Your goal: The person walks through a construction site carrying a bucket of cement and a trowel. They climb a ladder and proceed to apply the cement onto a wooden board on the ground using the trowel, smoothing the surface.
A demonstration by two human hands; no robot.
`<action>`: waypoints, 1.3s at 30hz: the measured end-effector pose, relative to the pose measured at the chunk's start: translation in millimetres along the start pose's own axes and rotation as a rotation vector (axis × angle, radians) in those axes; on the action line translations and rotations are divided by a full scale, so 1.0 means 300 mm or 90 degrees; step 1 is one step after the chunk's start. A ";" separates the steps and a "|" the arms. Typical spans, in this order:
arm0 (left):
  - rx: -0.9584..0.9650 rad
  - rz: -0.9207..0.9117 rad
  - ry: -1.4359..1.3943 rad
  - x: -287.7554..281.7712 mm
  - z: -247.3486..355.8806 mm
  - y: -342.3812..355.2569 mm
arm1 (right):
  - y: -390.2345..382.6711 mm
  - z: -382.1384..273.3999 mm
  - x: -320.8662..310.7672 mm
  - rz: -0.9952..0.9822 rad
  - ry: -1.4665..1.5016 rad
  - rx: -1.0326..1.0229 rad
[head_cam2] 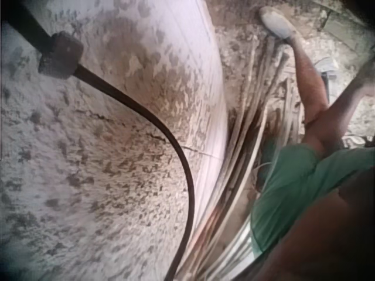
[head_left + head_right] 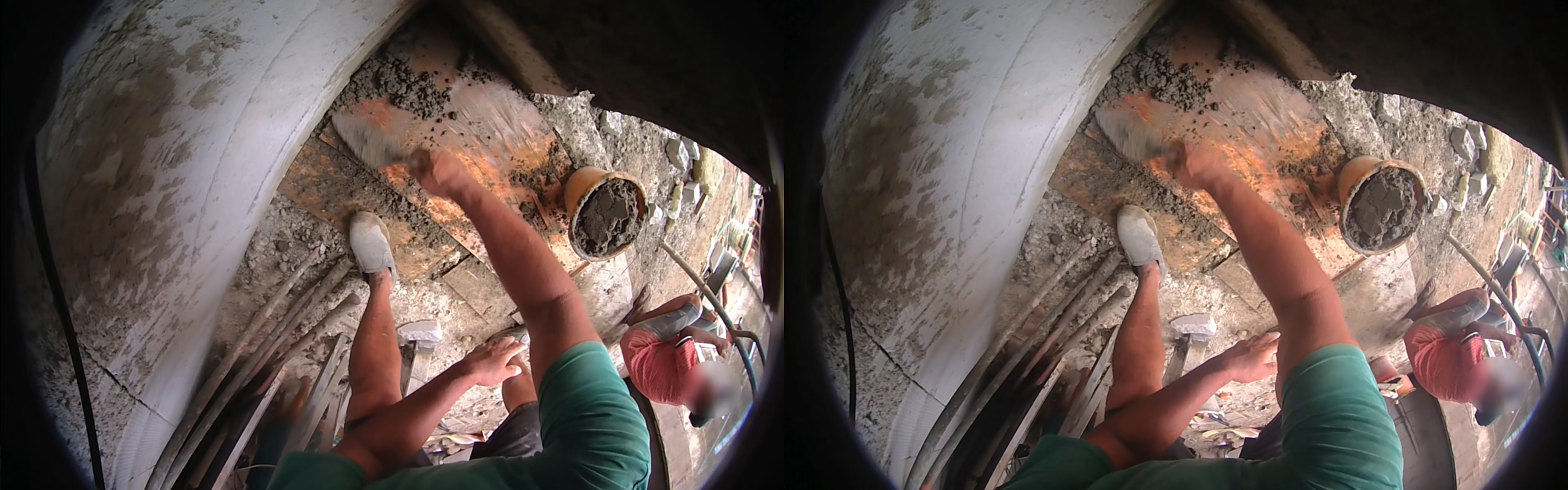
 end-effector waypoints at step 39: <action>0.015 0.032 -0.049 -0.019 -0.024 -0.042 | -0.212 -0.254 -0.119 0.149 0.559 0.172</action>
Point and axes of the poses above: each hand's wrist, its own y-axis towards the middle knuckle, its own x-axis out of the palm, z = x × y, the point moved 1 cm from there along y, towards the middle knuckle, and after that the axes turned 12 degrees about -x, right-handed, at the moved point
